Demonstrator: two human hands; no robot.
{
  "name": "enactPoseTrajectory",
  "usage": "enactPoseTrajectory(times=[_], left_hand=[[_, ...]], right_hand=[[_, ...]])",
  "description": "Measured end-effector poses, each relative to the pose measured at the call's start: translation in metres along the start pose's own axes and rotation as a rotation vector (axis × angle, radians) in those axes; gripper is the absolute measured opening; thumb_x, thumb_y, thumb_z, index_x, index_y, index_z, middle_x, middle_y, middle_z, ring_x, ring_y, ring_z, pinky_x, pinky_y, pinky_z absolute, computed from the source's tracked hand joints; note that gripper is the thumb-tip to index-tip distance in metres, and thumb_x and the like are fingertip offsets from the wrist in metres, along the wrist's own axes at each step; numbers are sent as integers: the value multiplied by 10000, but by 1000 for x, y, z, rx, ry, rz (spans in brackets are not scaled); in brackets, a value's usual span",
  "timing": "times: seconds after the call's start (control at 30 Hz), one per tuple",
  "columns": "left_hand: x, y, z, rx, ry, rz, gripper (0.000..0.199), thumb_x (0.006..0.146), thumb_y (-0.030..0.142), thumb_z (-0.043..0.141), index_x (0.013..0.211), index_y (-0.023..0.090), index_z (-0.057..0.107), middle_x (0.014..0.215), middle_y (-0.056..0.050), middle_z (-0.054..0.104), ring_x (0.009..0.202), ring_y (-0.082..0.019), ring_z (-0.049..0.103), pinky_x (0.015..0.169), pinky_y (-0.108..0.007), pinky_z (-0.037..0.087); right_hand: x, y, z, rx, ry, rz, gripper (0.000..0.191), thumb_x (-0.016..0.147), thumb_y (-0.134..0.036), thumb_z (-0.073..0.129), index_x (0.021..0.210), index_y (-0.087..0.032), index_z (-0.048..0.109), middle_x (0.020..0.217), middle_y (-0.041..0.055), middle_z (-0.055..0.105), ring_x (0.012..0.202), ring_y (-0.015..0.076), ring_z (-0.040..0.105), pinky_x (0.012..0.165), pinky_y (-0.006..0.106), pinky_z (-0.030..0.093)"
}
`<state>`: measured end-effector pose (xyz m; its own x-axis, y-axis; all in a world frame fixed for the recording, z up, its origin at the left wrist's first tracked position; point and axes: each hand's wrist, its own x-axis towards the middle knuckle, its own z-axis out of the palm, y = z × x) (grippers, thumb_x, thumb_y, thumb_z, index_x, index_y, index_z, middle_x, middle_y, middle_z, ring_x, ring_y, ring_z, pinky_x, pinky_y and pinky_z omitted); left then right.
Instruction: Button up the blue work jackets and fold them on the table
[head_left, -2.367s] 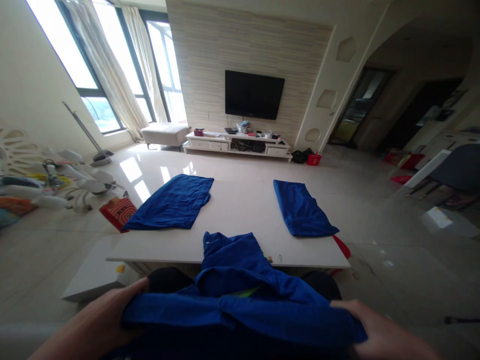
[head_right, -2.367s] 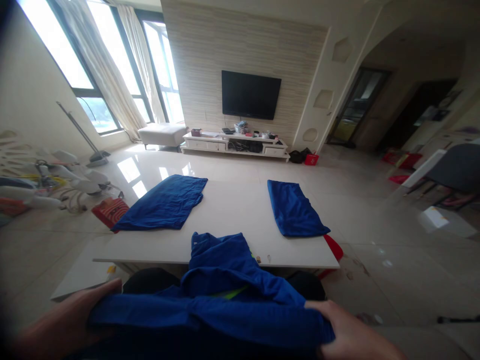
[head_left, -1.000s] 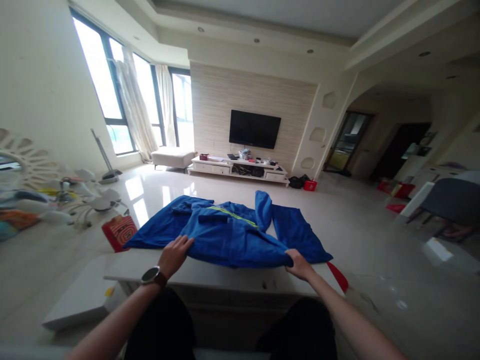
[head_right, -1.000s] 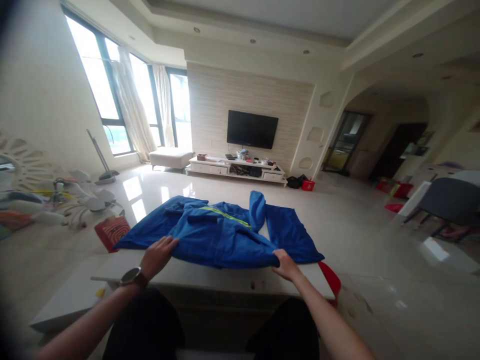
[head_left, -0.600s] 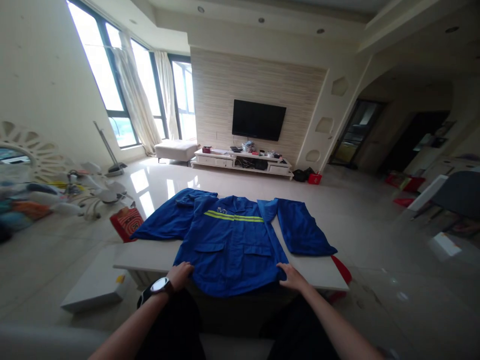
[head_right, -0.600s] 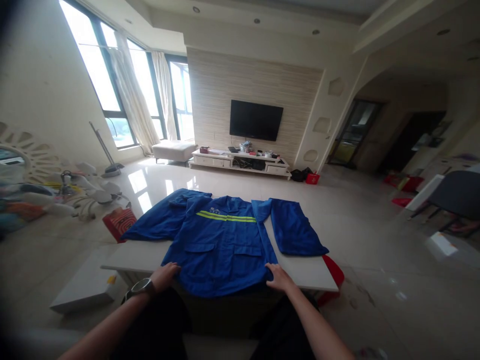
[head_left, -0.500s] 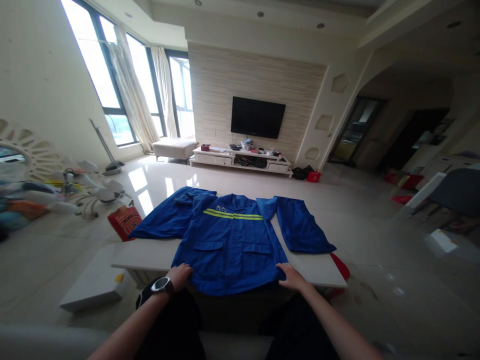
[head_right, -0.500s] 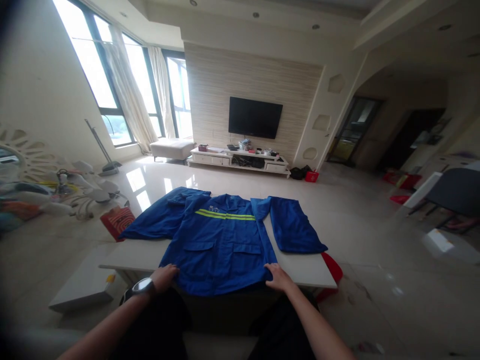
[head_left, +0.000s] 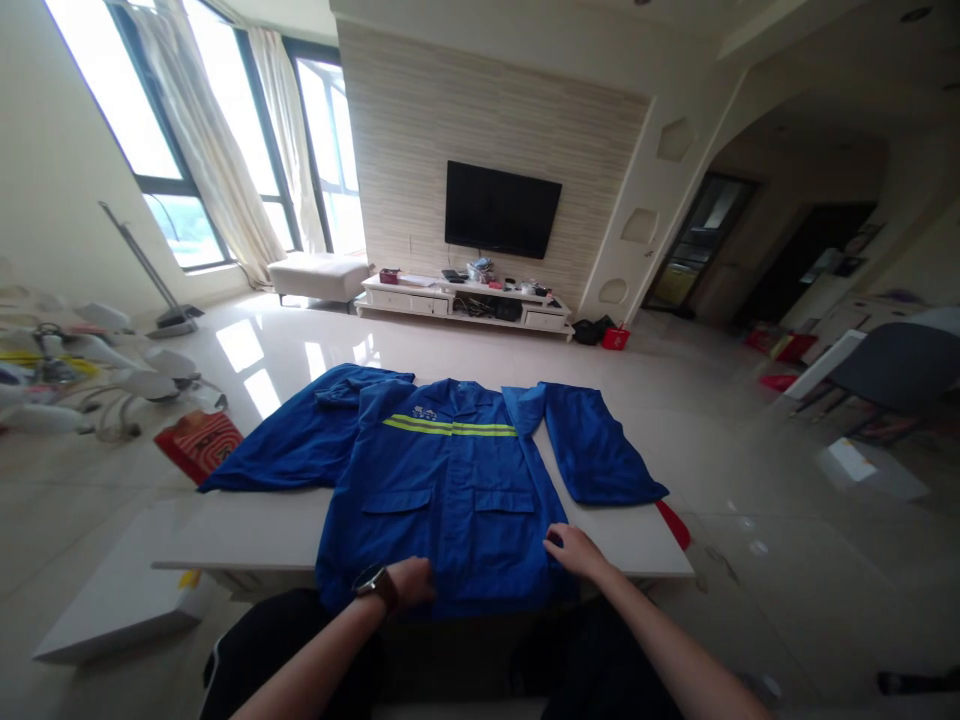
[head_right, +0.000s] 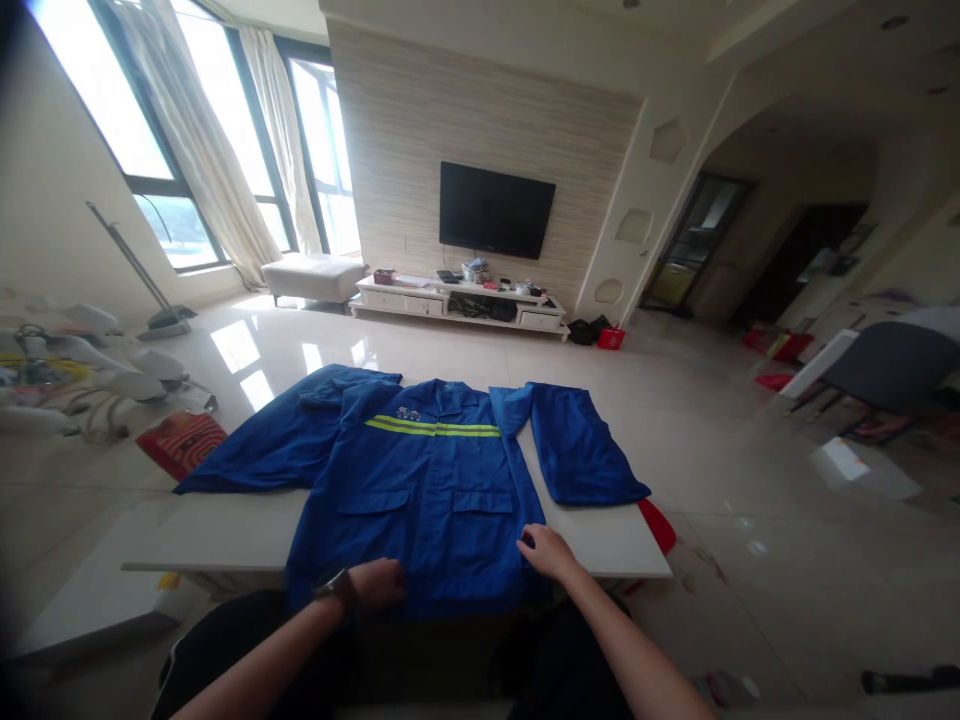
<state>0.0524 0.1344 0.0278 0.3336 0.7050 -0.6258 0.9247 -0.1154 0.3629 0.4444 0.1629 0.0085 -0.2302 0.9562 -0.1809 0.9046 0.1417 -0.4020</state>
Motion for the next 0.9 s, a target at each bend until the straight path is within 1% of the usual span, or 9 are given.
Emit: enactPoseTrajectory(times=[0.07, 0.13, 0.23, 0.3, 0.43, 0.57, 0.7, 0.8, 0.9], left_hand=[[23, 17, -16, -149, -33, 114, 301, 903, 302, 529, 1108, 206, 727, 882, -71, 779, 735, -235, 753, 608, -294, 571], [47, 29, -31, -224, 24, 235, 311, 911, 269, 509, 1146, 213, 705, 935, -68, 782, 789, -217, 752, 659, -285, 568], [80, 37, -42, -152, 190, 343, 287, 889, 220, 521, 1094, 241, 722, 1041, -64, 780, 974, -227, 737, 852, -323, 559], [96, 42, -45, -59, 225, 355, 280, 886, 193, 519, 1071, 236, 725, 1092, -85, 771, 1052, -254, 721, 915, -360, 547], [110, 64, -51, 75, 173, 479, 211, 894, 175, 512, 964, 190, 711, 1030, -142, 760, 982, -289, 736, 899, -420, 562], [118, 82, -58, 24, 229, 568, 221, 922, 240, 529, 1057, 186, 696, 1023, -152, 747, 975, -314, 725, 904, -489, 557], [130, 82, -45, 32, 233, 573, 264, 958, 251, 492, 1052, 174, 726, 944, -196, 744, 948, -339, 721, 866, -534, 536], [141, 83, -30, 37, 200, 605, 289, 973, 295, 489, 1041, 190, 750, 899, -210, 746, 898, -337, 729, 786, -508, 528], [148, 90, -19, 59, 152, 608, 342, 987, 292, 449, 1061, 179, 763, 891, -218, 746, 889, -343, 726, 745, -487, 504]], right_hand=[[26, -1, -10, -17, 85, 2, 179, 917, -312, 564, 909, -208, 710, 999, 69, 730, 947, 227, 676, 861, 306, 472], [62, -1, -21, -49, 156, 14, 130, 889, -248, 576, 891, -209, 699, 992, 62, 720, 964, 217, 668, 863, 287, 472], [132, 1, -41, -96, 213, 49, 117, 889, -227, 578, 897, -206, 692, 1021, 67, 710, 1032, 218, 649, 907, 281, 467], [188, 2, -52, -129, 245, 76, 125, 906, -244, 573, 916, -202, 691, 1047, 75, 703, 1065, 221, 632, 939, 288, 461], [307, -5, -59, -194, 313, 128, 191, 936, -264, 552, 1043, -182, 687, 1157, 110, 681, 1144, 243, 586, 987, 321, 450], [401, -17, -48, -241, 382, 160, 273, 928, -242, 550, 1154, -143, 667, 1244, 165, 647, 1255, 285, 501, 1025, 364, 442], [445, -15, -35, -245, 441, 210, 267, 876, -242, 614, 1099, -113, 686, 1176, 217, 643, 1240, 334, 483, 991, 418, 465], [455, -8, -39, -216, 482, 231, 178, 860, -187, 572, 955, -146, 717, 991, 189, 660, 1140, 329, 530, 946, 423, 477], [451, -7, -53, -191, 572, 205, 282, 915, -174, 447, 984, -163, 720, 1027, 179, 656, 1103, 313, 538, 970, 428, 460]])
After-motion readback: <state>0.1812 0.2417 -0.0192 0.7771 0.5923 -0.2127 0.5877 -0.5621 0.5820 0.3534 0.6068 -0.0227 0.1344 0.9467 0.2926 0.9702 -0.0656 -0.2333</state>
